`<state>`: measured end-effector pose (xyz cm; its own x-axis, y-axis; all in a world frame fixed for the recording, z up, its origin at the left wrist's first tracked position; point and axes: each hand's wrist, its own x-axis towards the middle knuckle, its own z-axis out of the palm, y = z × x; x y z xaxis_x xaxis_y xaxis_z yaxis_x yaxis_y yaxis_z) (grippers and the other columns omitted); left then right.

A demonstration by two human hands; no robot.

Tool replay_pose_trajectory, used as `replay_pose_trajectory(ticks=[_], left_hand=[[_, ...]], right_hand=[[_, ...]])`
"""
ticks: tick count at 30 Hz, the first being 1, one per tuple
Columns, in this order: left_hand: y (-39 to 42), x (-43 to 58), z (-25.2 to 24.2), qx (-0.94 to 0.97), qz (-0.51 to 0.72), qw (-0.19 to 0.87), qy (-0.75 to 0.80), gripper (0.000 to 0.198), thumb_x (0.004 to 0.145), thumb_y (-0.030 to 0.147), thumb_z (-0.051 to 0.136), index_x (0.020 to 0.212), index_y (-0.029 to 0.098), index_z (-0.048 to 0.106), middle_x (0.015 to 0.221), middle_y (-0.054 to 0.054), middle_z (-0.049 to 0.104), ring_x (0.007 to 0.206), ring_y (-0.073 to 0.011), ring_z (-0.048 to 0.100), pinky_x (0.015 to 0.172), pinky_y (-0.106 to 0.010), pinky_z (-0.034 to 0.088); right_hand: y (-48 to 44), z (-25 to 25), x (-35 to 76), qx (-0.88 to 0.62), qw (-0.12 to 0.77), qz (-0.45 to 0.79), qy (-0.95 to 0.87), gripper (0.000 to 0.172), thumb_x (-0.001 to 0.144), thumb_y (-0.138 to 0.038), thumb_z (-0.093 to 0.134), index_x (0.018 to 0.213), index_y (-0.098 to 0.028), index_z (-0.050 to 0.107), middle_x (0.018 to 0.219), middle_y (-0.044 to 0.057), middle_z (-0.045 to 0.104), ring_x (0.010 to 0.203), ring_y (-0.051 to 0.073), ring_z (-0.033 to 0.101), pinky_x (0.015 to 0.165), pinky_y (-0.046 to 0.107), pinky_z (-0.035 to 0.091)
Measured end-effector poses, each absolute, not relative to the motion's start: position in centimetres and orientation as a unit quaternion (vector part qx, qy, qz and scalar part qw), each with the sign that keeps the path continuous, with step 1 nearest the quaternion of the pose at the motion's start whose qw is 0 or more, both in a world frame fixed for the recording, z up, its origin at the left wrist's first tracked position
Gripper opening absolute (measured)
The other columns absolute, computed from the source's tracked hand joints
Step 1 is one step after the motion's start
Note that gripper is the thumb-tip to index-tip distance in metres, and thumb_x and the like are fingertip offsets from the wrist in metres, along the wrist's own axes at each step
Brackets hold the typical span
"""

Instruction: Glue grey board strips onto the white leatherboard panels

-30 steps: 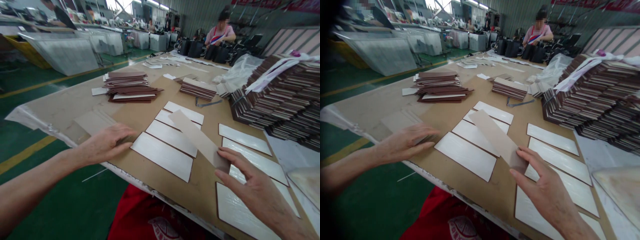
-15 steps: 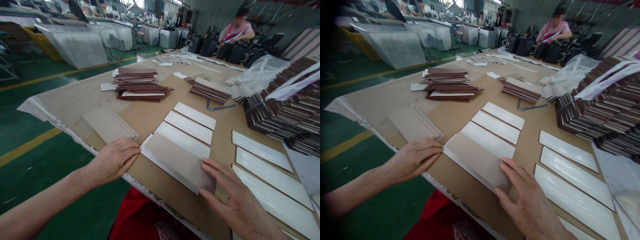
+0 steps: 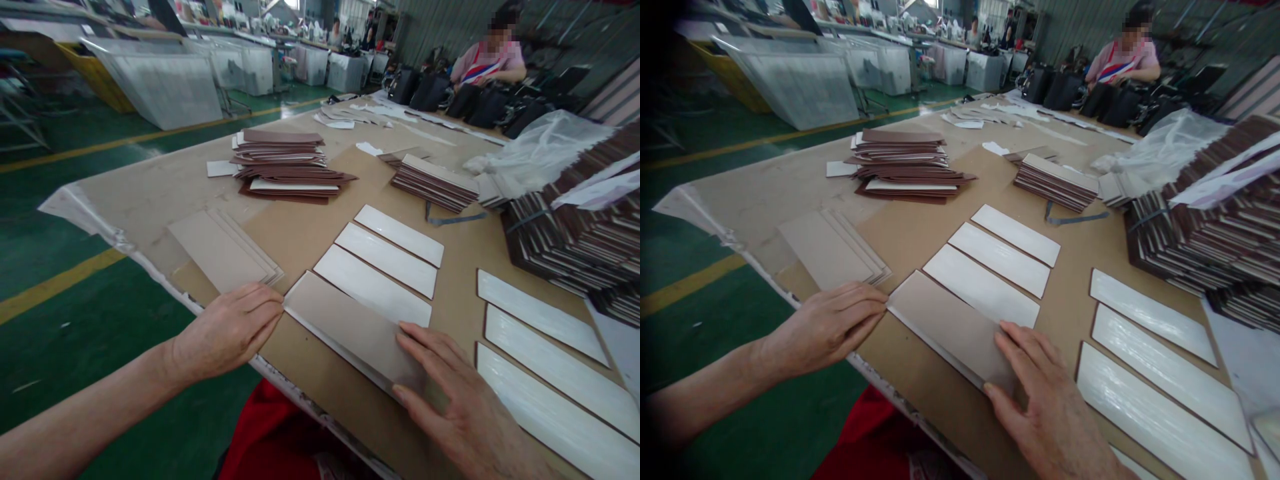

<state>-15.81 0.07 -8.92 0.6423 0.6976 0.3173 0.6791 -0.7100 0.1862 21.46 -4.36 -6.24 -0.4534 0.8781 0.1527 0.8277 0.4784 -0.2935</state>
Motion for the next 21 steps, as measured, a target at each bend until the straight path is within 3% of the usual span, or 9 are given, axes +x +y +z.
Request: replay_pose_trajectory(ticks=[12,21], left_hand=[[0.08,-15.91,-8.66,0.917,0.171,-0.007,0.360,0.030,0.099,0.011,0.048,0.125,0.009,0.062,0.109,-0.013,0.066,0.103,-0.0246,0.061,0.094,-0.041,0.056],[0.29,-15.71,-8.61,0.928,0.151,-0.026,0.339,0.030,0.098,0.009,0.047,0.124,0.006,0.062,0.106,-0.014,0.065,0.101,-0.0253,0.061,0.095,-0.043,0.057]], right_hand=[[-4.10,-6.14,21.06,-0.494,0.119,0.085,-0.857,0.042,0.094,-0.036,0.059,0.132,-0.020,0.067,0.140,0.013,0.064,0.127,0.032,0.061,0.101,0.055,0.057],[-3.86,-6.36,20.85,-0.489,0.123,0.080,-0.860,0.041,0.092,-0.034,0.061,0.130,-0.019,0.068,0.138,0.014,0.065,0.125,0.033,0.062,0.101,0.056,0.056]])
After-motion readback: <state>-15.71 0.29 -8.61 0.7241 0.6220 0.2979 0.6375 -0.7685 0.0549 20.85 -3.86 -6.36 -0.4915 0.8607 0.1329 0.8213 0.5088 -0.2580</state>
